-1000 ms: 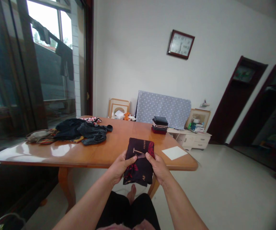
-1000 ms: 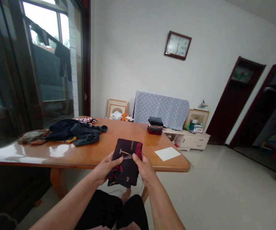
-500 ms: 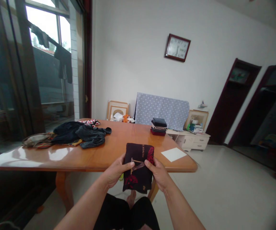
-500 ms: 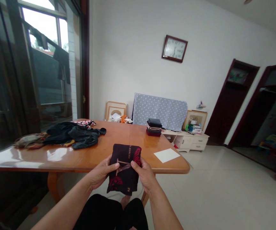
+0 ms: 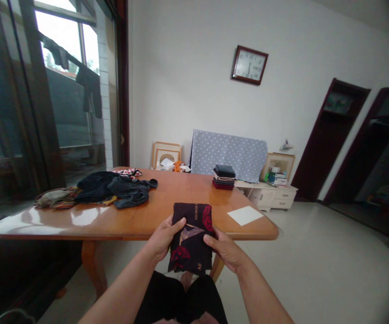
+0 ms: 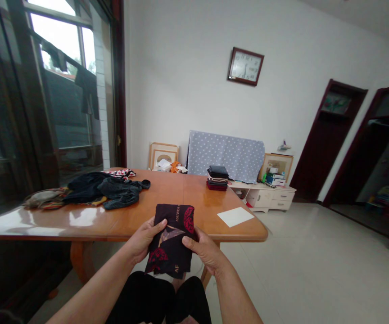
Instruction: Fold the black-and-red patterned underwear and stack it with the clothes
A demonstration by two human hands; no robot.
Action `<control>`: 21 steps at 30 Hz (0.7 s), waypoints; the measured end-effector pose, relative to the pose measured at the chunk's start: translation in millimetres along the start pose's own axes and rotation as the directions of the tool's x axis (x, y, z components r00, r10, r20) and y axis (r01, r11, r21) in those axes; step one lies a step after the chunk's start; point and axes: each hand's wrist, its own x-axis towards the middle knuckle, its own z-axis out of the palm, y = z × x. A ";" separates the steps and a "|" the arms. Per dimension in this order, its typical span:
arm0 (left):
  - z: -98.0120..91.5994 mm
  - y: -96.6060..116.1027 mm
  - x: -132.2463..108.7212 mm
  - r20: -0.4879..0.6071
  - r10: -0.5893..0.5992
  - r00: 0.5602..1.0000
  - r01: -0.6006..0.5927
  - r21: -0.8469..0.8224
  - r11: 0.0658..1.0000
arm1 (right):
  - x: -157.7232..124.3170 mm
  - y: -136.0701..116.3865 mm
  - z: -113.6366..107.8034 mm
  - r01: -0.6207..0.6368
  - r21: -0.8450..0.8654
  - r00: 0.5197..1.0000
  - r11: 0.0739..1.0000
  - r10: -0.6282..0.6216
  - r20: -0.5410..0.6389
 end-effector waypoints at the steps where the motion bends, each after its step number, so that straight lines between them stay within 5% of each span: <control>1: -0.4 -0.6 0.8 -0.008 -0.010 1.000 0.010 -0.002 1.000 | -0.4 1.1 -0.4 -0.014 -0.006 1.000 1.000 0.014 0.002; 6: 1.5 -4.9 0.6 -0.045 -0.097 0.994 0.097 -0.002 0.995 | 3.4 10.0 -2.3 -0.012 0.073 0.991 0.997 0.022 -0.135; 12: 5.4 -14.1 -4.3 0.075 -0.168 0.983 0.166 0.034 0.986 | 10.7 18.9 -13.4 0.041 0.141 0.961 0.989 -0.001 -0.275; 21: 1.4 -22.6 2.9 0.019 -0.075 0.997 0.074 0.055 0.996 | 6.0 19.1 -11.7 -0.021 0.212 0.965 0.977 0.075 -0.253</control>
